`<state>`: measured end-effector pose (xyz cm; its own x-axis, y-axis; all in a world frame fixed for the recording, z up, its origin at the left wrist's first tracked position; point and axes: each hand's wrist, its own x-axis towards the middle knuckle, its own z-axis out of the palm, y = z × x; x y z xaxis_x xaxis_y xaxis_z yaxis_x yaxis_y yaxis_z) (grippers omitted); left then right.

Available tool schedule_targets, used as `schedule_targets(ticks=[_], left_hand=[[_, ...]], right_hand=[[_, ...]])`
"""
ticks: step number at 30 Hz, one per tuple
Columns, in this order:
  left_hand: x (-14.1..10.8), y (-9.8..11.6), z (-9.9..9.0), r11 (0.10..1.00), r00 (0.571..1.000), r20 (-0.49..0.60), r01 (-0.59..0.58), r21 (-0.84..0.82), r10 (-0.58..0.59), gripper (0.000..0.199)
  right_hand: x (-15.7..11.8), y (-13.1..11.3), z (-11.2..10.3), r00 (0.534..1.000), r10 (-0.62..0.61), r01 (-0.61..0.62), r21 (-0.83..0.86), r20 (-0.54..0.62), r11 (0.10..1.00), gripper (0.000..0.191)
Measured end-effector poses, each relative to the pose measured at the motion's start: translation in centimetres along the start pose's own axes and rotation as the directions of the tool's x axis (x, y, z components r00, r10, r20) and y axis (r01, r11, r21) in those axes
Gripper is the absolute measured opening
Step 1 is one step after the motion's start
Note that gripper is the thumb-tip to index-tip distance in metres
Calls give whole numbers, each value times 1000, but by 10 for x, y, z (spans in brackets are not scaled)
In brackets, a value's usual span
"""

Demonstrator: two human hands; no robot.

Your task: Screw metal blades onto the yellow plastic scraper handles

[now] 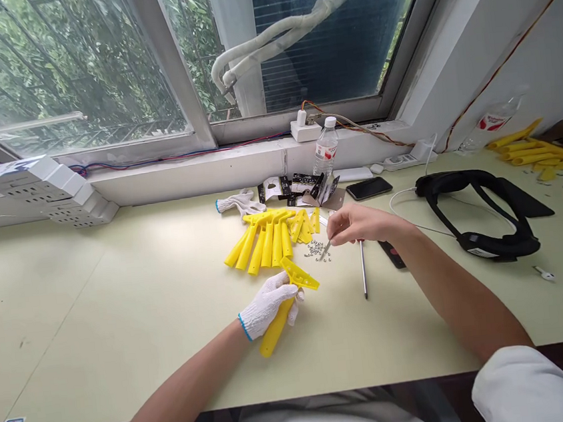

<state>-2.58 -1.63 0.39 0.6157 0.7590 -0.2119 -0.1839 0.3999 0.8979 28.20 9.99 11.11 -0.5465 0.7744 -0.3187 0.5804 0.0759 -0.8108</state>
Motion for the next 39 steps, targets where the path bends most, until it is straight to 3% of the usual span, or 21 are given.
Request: schedule_targets(ticks=[7,10,15,23,33,39], left_hand=[[-1,2,2,1000,1000,9,-1,18,1,25],[0,3,3,998,1000,19,17,53,-18,26],[-2,8,5,981,993,28,109,163,-115,29],[-5,14,7,950,979,56,173,262,-194,35],[-7,13,6,947,979,86,153,282,-184,32],[-7,14,8,950,982,94,131,282,-163,36]], right_hand=[[20,12,33,981,-130,69,362,146,930,28],[30,14,45,963,-167,86,348,211,934,30],[36,12,59,949,-219,144,307,226,941,30],[38,6,86,942,-308,232,410,130,882,24],[29,-5,101,959,-283,278,177,7,944,17],[28,-5,105,955,-295,296,135,-22,946,16]])
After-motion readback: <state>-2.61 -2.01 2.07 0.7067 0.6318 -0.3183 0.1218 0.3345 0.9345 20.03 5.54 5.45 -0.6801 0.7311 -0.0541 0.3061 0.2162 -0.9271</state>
